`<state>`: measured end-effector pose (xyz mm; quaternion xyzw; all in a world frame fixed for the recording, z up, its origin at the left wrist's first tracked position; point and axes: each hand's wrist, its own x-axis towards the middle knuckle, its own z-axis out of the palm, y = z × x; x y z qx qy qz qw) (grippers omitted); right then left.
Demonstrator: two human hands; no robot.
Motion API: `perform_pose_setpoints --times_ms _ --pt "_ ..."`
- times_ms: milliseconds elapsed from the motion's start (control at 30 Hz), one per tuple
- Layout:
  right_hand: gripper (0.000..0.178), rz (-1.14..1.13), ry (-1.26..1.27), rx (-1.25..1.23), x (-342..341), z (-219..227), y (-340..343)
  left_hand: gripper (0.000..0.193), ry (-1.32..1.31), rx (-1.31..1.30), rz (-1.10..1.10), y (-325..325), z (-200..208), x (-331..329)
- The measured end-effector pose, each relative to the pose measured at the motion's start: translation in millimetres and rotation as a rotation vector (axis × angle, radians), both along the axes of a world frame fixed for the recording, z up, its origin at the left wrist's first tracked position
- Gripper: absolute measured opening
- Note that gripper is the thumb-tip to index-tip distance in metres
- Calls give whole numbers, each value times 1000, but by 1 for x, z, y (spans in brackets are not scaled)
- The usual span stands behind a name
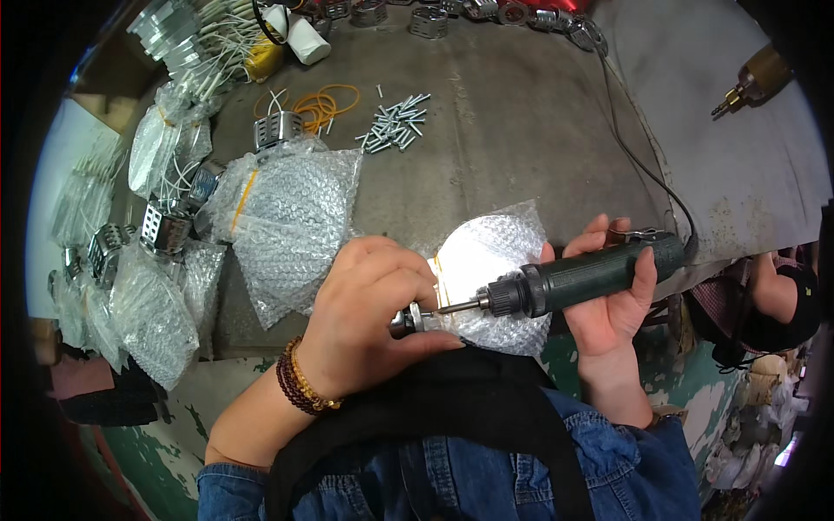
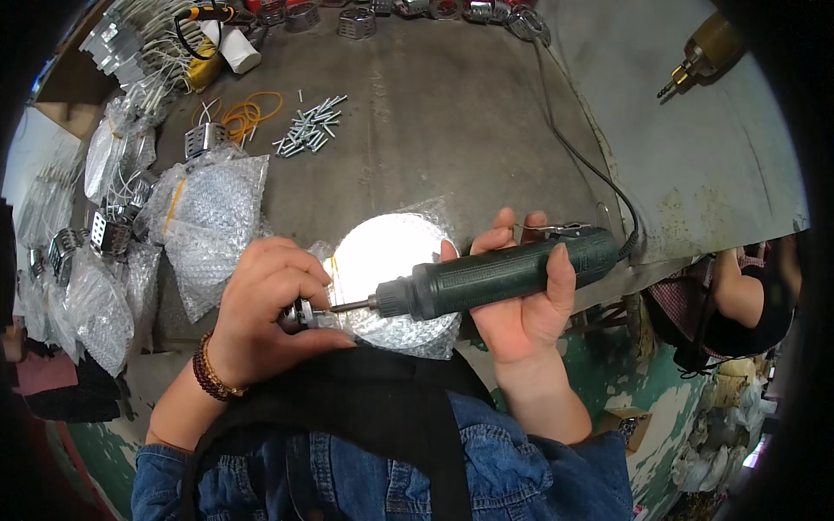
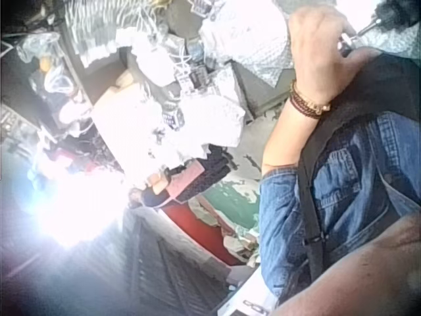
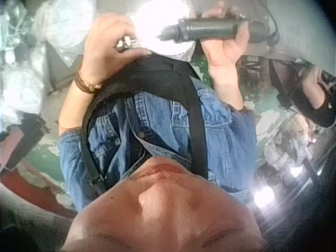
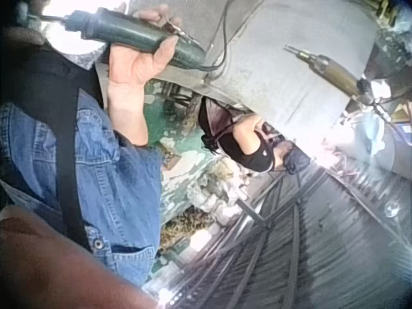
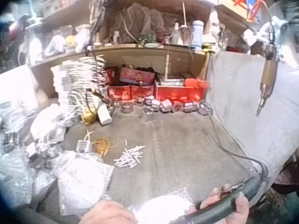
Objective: Using an electric screwdriver to attach screws to small metal electronic components on an assembly line.
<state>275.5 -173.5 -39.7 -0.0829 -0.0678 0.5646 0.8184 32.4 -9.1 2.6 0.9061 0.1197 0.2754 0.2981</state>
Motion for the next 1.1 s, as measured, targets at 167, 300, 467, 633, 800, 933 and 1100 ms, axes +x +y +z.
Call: perform_pose_setpoints --times_ms 167,300,467,633,800,933,1100 --pt "32 -6 9 -10 -4 3 1 44 1 9 -1 0 1 0" --pt "32 -26 33 -7 -8 1 2 45 -7 -5 9 -1 -1 1" --pt "28 -22 -33 31 -10 0 5 51 -31 10 48 -2 -2 1" --pt "28 -23 -64 55 -13 -1 6 54 -40 39 52 -2 -6 1" --pt "28 -19 -67 63 -13 -1 7 57 -50 29 75 -4 -6 1" --pt "30 -25 -64 63 -15 -1 7 60 -34 38 87 -5 -7 0" --pt "31 -29 -71 72 -17 0 9 61 -26 47 99 -6 -7 1"
